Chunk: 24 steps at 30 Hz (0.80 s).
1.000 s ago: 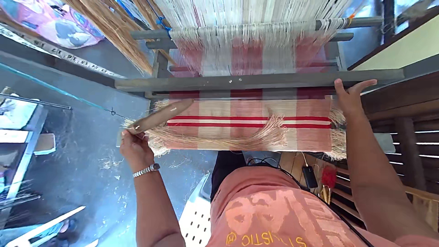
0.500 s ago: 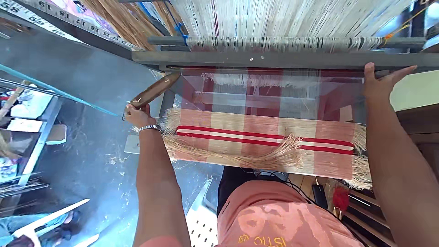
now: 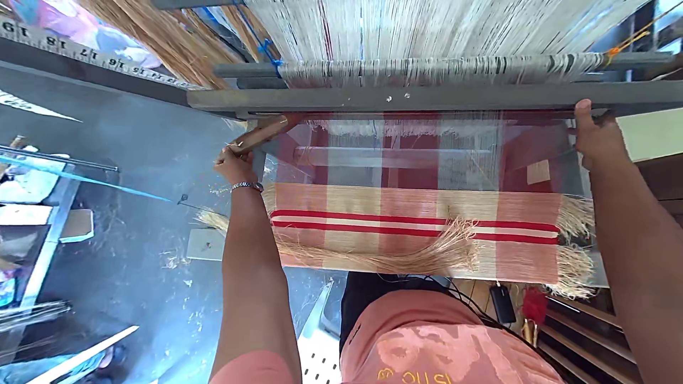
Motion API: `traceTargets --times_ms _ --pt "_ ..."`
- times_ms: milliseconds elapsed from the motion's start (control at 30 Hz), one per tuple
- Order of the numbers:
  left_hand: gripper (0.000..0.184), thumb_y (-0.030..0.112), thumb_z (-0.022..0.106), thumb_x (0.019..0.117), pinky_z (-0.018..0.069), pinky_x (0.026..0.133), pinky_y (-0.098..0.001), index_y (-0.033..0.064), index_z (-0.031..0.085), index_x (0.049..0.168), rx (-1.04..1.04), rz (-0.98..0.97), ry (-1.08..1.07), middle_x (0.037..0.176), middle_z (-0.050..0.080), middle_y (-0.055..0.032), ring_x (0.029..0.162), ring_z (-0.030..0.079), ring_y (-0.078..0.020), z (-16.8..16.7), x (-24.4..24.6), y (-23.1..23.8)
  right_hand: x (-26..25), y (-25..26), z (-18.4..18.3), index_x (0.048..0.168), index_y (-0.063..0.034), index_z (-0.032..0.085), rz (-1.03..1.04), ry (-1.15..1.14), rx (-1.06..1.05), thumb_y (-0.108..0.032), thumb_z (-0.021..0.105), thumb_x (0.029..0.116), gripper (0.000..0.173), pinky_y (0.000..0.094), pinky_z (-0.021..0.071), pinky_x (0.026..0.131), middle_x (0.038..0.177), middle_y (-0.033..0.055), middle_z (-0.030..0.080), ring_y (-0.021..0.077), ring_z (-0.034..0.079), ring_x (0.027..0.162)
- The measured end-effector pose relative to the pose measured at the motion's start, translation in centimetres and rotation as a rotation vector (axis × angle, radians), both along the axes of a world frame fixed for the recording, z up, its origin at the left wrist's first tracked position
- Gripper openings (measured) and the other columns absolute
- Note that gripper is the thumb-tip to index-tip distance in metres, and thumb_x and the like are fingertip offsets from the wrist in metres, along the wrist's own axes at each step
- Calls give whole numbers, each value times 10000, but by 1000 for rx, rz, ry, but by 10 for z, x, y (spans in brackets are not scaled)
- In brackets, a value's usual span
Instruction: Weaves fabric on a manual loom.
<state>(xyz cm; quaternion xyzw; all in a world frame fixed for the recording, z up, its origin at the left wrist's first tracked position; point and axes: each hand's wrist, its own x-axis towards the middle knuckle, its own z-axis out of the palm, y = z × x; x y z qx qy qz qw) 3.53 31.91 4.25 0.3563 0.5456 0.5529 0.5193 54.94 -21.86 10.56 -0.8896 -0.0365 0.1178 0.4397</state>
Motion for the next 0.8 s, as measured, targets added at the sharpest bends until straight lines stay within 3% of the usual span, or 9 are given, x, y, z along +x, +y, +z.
traceTargets --times_ms 67,133,233,300,400,533,600,700,800 --pt "500 209 506 1087 629 710 -417 30 218 1453 7 11 -21 1112 605 -207 814 707 -256 -6 14 -1 1 0 1 1610 -103 264 17 68 24 -799 483 915 1008 574 477 1060 1522 199 495 355 559 1331" --pt "525 200 524 1082 634 699 -426 63 171 1446 15 -40 -45 1085 599 -200 790 712 -259 -8 31 -6 1 0 0 1586 -129 340 22 119 48 -785 449 941 926 574 490 1041 1516 177 514 349 575 1317" --pt "451 297 445 1107 611 841 -393 25 300 1436 -80 -475 106 1142 622 -143 943 699 -212 5 46 -25 2 -1 0 1578 -135 347 26 183 99 -750 424 974 866 530 522 1018 1520 162 513 325 601 1287" --pt "639 572 272 1083 500 1054 -406 114 449 1491 -190 -870 389 1404 615 -49 1261 605 -175 30 42 -33 1 -1 1 1576 -131 345 45 204 126 -737 397 991 844 497 549 1000 1510 153 526 303 625 1264" --pt "766 716 232 1018 359 1141 -572 171 575 1435 -216 -933 660 1520 538 -40 1440 443 -258 39 18 -32 2 -1 -4 1578 -136 339 81 248 170 -738 352 1001 833 484 576 973 1482 145 557 290 654 1228" --pt "463 401 417 1091 524 957 -417 70 477 1410 -180 -906 674 1324 647 -107 1150 656 -205 29 -6 -39 5 -1 -6 1579 -148 319 62 293 249 -712 402 1004 810 476 604 901 1474 144 552 297 690 1137" --pt "409 266 479 1088 557 927 -371 23 441 1416 -131 -929 744 1235 673 -141 1045 698 -174 29 -12 -51 8 -4 -9 1582 -157 317 47 275 262 -710 448 991 819 478 603 892 1456 141 566 299 686 1135" --pt "416 228 538 1055 530 999 -435 11 510 1409 -24 -1007 887 1207 686 -184 1088 684 -220 29 -28 -65 14 -11 -17 1548 -153 360 6 238 327 -676 565 960 813 467 613 869 1363 134 633 284 692 1118" --pt "322 187 532 1043 505 987 -429 -7 616 1285 62 -1048 930 1185 683 -176 1080 653 -198 26 -42 -74 15 -24 -21 1524 -140 392 39 311 503 -588 541 1014 695 426 593 921 1370 105 613 246 664 1161"
